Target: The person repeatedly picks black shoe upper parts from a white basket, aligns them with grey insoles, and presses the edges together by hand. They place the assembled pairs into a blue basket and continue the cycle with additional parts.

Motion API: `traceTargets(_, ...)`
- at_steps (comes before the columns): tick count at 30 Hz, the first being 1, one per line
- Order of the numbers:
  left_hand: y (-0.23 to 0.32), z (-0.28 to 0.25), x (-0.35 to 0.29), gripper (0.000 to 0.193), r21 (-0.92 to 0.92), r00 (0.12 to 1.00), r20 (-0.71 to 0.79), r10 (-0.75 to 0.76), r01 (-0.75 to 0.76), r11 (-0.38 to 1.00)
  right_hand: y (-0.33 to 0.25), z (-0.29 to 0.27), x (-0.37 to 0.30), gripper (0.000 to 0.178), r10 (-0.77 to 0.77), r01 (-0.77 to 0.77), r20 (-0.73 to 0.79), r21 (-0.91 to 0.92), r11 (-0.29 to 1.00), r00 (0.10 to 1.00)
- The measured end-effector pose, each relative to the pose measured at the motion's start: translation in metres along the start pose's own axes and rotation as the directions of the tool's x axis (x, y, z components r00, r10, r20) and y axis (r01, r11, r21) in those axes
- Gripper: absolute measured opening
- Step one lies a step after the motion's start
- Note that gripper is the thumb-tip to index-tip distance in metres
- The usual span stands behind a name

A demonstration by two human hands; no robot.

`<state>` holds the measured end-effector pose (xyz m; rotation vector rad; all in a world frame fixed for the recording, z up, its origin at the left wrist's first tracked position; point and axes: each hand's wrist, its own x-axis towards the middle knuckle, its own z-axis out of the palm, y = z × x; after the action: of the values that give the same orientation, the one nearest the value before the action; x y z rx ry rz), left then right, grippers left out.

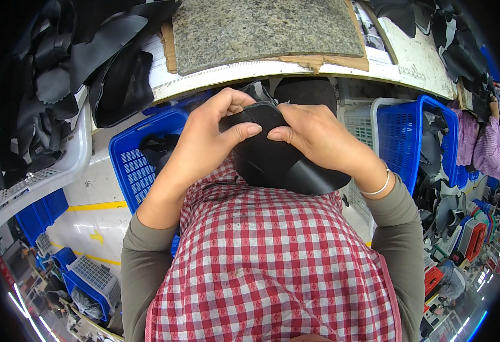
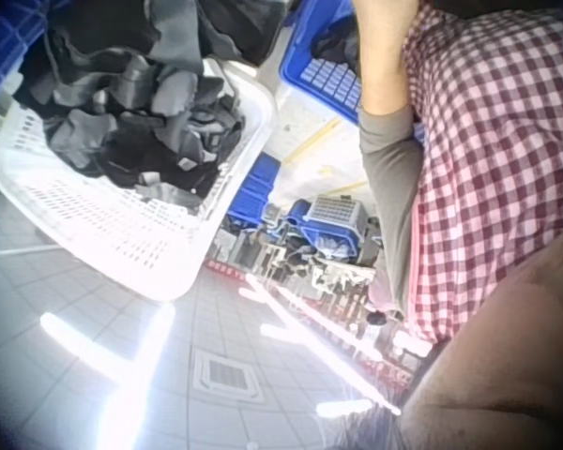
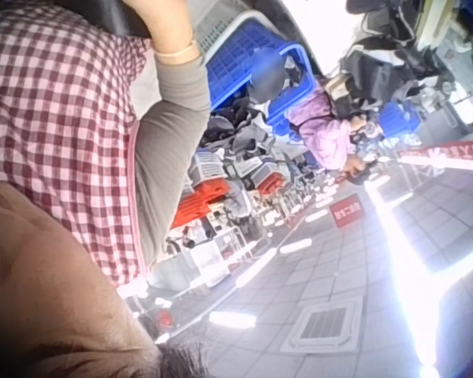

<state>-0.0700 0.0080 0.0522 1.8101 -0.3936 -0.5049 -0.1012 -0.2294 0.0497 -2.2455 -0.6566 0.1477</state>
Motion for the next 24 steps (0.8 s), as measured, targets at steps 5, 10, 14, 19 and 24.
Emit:
traceTargets(5, -0.004, -0.008, 0.008, 0.017, -0.136, 0.984, 0.083, -0.158, 0.168, 0.976, -0.004, 0.004, -0.006, 0.034, 0.056, -0.058, -0.053, -0.052, 0.997, 0.997)
traceTargets(10, -0.006, -0.010, 0.012, 0.013, -0.165, 0.986, 0.104, -0.130, 0.146, 0.975, 0.002, 0.005, -0.007, 0.034, 0.035, -0.038, -0.063, -0.056, 0.998, 0.997)
traceTargets(14, -0.005, -0.005, 0.013, 0.014, -0.202, 0.985, 0.109, -0.135, 0.155, 0.967, 0.001, 0.011, -0.007, 0.036, 0.024, -0.041, -0.133, -0.131, 0.991, 0.991)
traceTargets(19, -0.004, 0.010, 0.007, 0.016, -0.030, 0.997, -0.071, 0.031, -0.033, 0.999, 0.015, 0.006, -0.009, 0.035, 0.226, -0.224, -0.015, 0.079, 0.971, 0.974)
traceTargets(24, -0.007, 0.009, 0.009, 0.013, -0.118, 1.000, 0.020, -0.014, 0.016, 0.993, 0.030, 0.006, -0.021, 0.032, 0.342, -0.357, 0.103, 0.332, 0.873, 0.934)
